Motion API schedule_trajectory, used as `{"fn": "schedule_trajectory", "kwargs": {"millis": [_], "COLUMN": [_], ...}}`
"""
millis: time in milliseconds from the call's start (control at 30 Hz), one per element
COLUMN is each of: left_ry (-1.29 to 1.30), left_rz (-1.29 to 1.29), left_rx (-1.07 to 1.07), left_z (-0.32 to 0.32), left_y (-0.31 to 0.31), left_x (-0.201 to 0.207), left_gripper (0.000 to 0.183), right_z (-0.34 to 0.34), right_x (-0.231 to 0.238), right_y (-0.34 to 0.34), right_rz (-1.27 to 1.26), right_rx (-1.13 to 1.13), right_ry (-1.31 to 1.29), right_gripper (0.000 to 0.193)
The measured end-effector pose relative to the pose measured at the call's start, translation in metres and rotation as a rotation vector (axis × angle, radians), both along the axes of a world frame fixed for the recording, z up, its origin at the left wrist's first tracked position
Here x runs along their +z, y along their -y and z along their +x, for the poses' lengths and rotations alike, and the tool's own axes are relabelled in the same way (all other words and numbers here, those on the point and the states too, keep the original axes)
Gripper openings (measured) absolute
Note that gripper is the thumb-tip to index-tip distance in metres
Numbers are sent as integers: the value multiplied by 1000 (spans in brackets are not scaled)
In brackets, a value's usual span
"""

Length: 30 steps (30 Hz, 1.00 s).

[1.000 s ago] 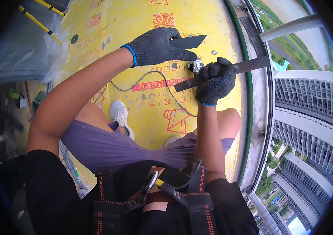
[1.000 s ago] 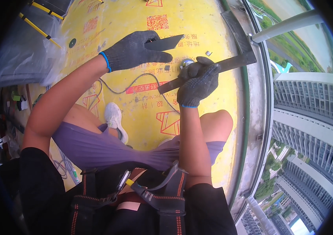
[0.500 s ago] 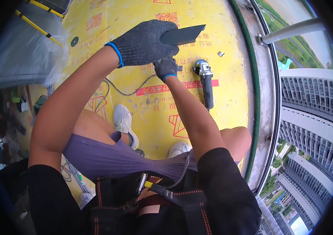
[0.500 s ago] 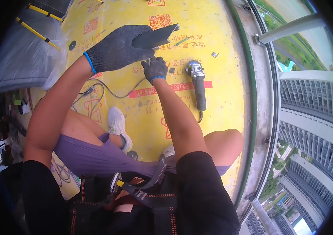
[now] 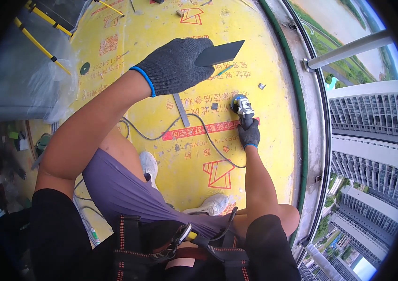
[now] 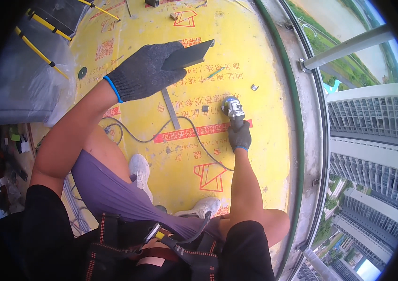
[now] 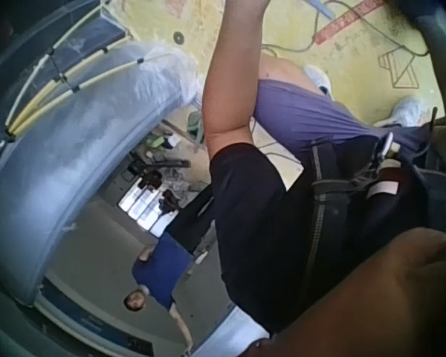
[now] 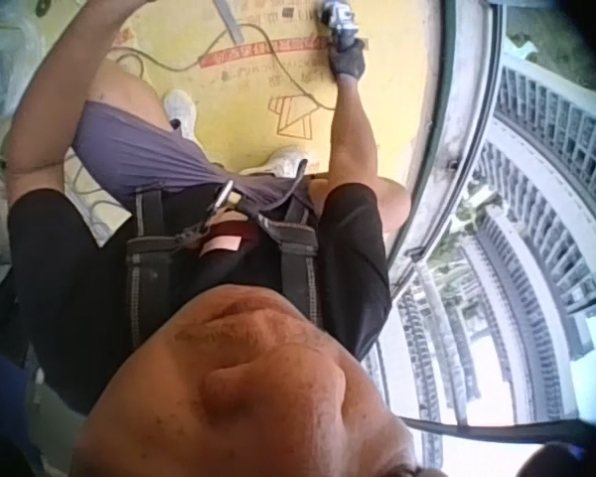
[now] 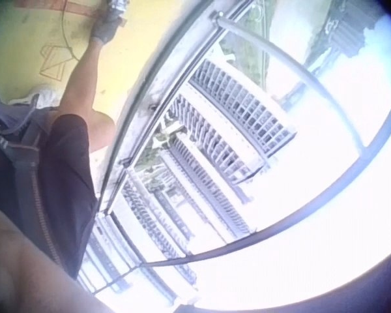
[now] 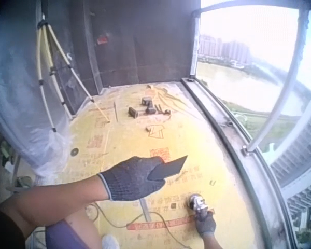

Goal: Marking and cutting a metal bar using a square ruler, marker, and angle grinder.

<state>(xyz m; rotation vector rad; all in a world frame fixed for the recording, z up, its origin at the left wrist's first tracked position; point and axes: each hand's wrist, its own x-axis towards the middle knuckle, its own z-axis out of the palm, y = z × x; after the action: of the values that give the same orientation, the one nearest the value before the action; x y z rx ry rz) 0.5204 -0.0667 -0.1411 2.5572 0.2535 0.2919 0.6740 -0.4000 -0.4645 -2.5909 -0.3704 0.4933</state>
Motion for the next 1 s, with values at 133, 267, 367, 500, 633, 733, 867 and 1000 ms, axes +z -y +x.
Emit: {"fn": "schedule_trajectory", "kwargs": {"millis": [133, 267, 367, 500, 633, 733, 867, 1000], "left_ry": [-33, -56, -57, -121, -135, -135, -156, -164], "left_rz": [59, 80, 86, 71, 80, 101, 95, 101], "left_rx": [72, 94, 134, 149, 153, 169, 145, 155], "left_z": [3, 6, 5, 7, 8, 8, 8, 9], "left_y": [7, 7, 9, 10, 12, 11, 12, 12], "left_x": [-15, -15, -12, -12, -13, -11, -10, -12], "left_gripper": [47, 42, 40, 41, 41, 42, 43, 43], "right_z": [13, 28, 34, 49, 30, -3, -33, -39], "right_x": [11, 73, 143, 221, 242, 227, 206, 204], "right_y": [-6, -8, -13, -37, -60, -73, -82, -74], "right_rz": [-10, 690, 934, 1295, 1380, 1703, 1813, 1687], "right_rx": [22, -288, -108, 118, 263, 114, 102, 52], "right_ry": [56, -778, -697, -572, -459, -757, -931, -661], "right_gripper": [62, 62, 64, 65, 67, 74, 74, 73]}}
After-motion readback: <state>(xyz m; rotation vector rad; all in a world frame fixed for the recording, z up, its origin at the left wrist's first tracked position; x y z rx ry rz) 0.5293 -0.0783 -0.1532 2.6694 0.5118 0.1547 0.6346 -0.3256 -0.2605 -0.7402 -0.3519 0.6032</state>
